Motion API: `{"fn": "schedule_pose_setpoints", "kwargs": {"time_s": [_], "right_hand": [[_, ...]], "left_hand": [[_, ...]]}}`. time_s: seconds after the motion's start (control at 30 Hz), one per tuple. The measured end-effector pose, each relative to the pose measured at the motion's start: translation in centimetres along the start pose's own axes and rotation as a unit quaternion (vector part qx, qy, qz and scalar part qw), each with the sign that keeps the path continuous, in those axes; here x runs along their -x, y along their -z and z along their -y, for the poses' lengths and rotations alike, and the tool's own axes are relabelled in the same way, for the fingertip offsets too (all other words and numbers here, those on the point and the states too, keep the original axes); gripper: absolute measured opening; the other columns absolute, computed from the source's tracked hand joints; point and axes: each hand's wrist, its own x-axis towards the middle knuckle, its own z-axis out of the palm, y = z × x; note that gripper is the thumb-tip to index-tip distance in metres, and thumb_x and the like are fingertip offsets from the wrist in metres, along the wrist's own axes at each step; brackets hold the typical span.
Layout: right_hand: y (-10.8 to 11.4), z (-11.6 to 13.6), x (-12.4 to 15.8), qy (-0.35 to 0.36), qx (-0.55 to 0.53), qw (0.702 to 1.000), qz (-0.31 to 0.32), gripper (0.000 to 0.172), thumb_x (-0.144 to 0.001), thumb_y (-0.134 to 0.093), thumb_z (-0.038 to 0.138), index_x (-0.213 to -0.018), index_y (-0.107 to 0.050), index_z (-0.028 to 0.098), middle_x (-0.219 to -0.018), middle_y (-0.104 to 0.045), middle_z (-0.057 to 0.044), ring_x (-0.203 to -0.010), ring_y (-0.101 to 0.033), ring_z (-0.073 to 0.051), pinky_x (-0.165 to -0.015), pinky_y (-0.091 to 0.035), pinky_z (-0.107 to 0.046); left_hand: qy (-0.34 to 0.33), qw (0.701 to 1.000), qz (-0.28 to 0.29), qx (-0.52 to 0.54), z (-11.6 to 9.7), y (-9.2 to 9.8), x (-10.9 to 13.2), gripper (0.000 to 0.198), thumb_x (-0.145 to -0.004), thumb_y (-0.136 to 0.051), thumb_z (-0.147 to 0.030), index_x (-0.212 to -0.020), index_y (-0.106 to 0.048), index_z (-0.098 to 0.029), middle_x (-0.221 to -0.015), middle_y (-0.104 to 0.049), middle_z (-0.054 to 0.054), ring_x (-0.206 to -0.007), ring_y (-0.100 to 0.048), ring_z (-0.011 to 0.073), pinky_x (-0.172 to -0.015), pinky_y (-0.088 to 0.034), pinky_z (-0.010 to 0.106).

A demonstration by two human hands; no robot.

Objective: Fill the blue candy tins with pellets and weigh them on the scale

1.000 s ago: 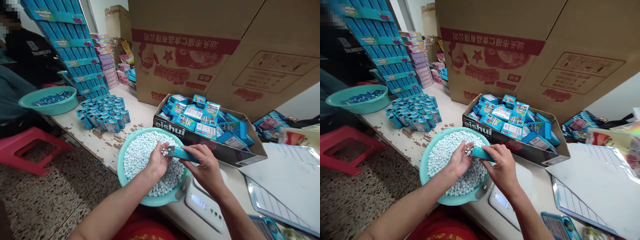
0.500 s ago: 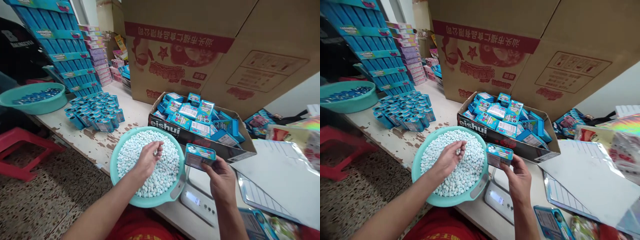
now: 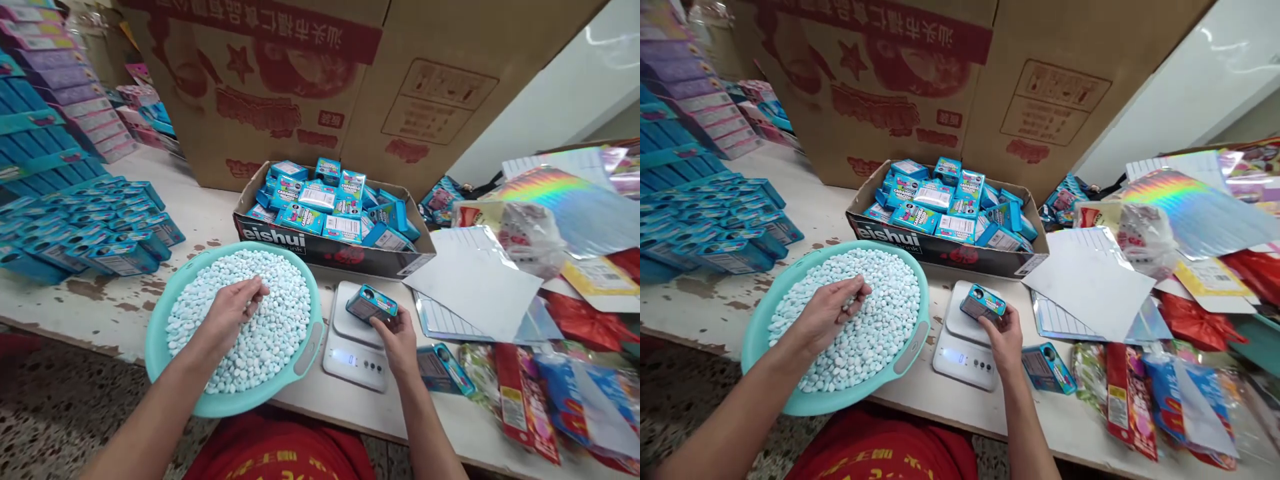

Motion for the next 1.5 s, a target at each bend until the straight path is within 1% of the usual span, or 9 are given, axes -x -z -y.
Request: {"fn": "schedule_pose_setpoints", "kwargs": {"time_s": [0.13,0.33,1.0,1.13,1.23,1.3,1.33,1.4,1.5], "right_hand": [[1.0,0.8,1.0,0.048,0.0,0.999,-0.024,0.061,-0.065,-0.077,0.041,-0.115,-0.048,0.021,-0.125,-0.054,-0.013,-0.115,-0.052,-0.026,-0.101,-0.039,-0.049],[2.2,1.2,2.7,0.07,0.004,0.996,-0.049,0.042,-0.08,-0.066,0.042,-0.112,-0.052,0.019,-0.12,-0.056,-0.014,-0.112,-0.054,-0.025,-0.098,-0.042,-0.051],[1.0,1.1,2.8,0.029,0.03,0.997,-0.066,0.047,-0.074,-0.07,0.046,-0.107,-0.056,0.016,-0.112,-0.06,-0.012,-0.108,-0.056,-0.026,-0.095,-0.044,-0.046],[0.3,0.9,2.0,0.015,0.044,0.997,-0.061,0.062,-0.065,-0.076,0.046,-0.114,-0.052,0.017,-0.12,-0.056,-0.013,-0.114,-0.052,-0.027,-0.096,-0.044,-0.045],[-0.3,0.9,0.9,-0.01,0.068,0.997,-0.027,0.064,-0.059,-0.079,0.046,-0.111,-0.054,0.018,-0.111,-0.062,-0.01,-0.103,-0.058,-0.027,-0.091,-0.047,-0.044],[-0.7,1.3,0.4,-0.027,0.084,0.996,0.009,0.053,-0.059,-0.078,0.048,-0.098,-0.059,0.017,-0.094,-0.067,-0.007,-0.087,-0.063,-0.025,-0.083,-0.049,-0.042],[-0.9,1.8,0.3,-0.026,0.092,0.995,0.02,0.048,-0.06,-0.077,0.048,-0.093,-0.061,0.017,-0.087,-0.068,-0.006,-0.081,-0.063,-0.024,-0.079,-0.05,-0.041],[-1.4,3.1,0.6,0.002,0.106,0.994,0.023,0.043,-0.064,-0.075,0.047,-0.091,-0.062,0.017,-0.082,-0.068,-0.005,-0.076,-0.062,-0.023,-0.075,-0.05,-0.039],[-3.1,6.1,2.2,0.082,0.117,0.988,0.064,0.036,-0.07,-0.074,0.043,-0.094,-0.063,0.019,-0.086,-0.068,-0.004,-0.078,-0.062,-0.022,-0.073,-0.05,-0.034]], "left_hand": [[0.014,1.0,0.006,0.004,-0.1,0.2,0.3,0.046,-0.062,-0.074,-0.053,-0.08,-0.066,-0.012,-0.062,-0.045,-0.003,-0.047,-0.031,0.0035,-0.04,-0.015,0.017],[0.011,1.0,0.016,0.009,-0.9,-0.3,0.8,0.042,-0.064,-0.074,-0.046,-0.09,-0.065,-0.013,-0.059,-0.039,-0.006,-0.046,-0.031,0.0033,-0.038,-0.015,0.015],[0.006,0.999,0.028,-0.032,-1.2,-0.8,0.7,0.038,-0.067,-0.07,-0.046,-0.089,-0.064,-0.015,-0.058,-0.042,-0.005,-0.046,-0.031,0.0047,-0.04,-0.016,0.018],[-0.079,0.985,-0.018,-0.155,-0.8,-0.5,0.6,0.029,-0.076,-0.059,-0.044,-0.088,-0.066,-0.018,-0.06,-0.049,-0.002,-0.053,-0.043,0.0108,-0.047,-0.03,0.022],[-0.213,0.906,-0.057,-0.361,-0.5,0.0,0.4,0.02,-0.081,-0.054,-0.036,-0.088,-0.067,-0.023,-0.086,-0.066,0.005,-0.086,-0.057,0.0226,-0.076,-0.042,0.033],[-0.28,0.849,-0.065,-0.443,-0.4,0.1,0.2,0.017,-0.081,-0.055,-0.031,-0.091,-0.068,-0.025,-0.104,-0.067,0.006,-0.106,-0.054,0.0287,-0.094,-0.036,0.042],[-0.3,0.836,-0.062,-0.455,-0.4,-0.1,0.2,0.018,-0.081,-0.056,-0.03,-0.095,-0.067,-0.026,-0.108,-0.066,0.007,-0.11,-0.052,0.0301,-0.098,-0.033,0.045],[-0.32,0.845,-0.035,-0.427,-0.7,-0.9,0.3,0.026,-0.08,-0.059,-0.028,-0.105,-0.065,-0.027,-0.114,-0.064,0.007,-0.114,-0.05,0.03,-0.102,-0.031,0.047],[-0.333,0.888,0.08,-0.306,-1.6,-3.2,1.6,0.049,-0.072,-0.069,-0.024,-0.12,-0.06,-0.029,-0.128,-0.058,0.007,-0.123,-0.046,0.0276,-0.108,-0.028,0.042]]}}
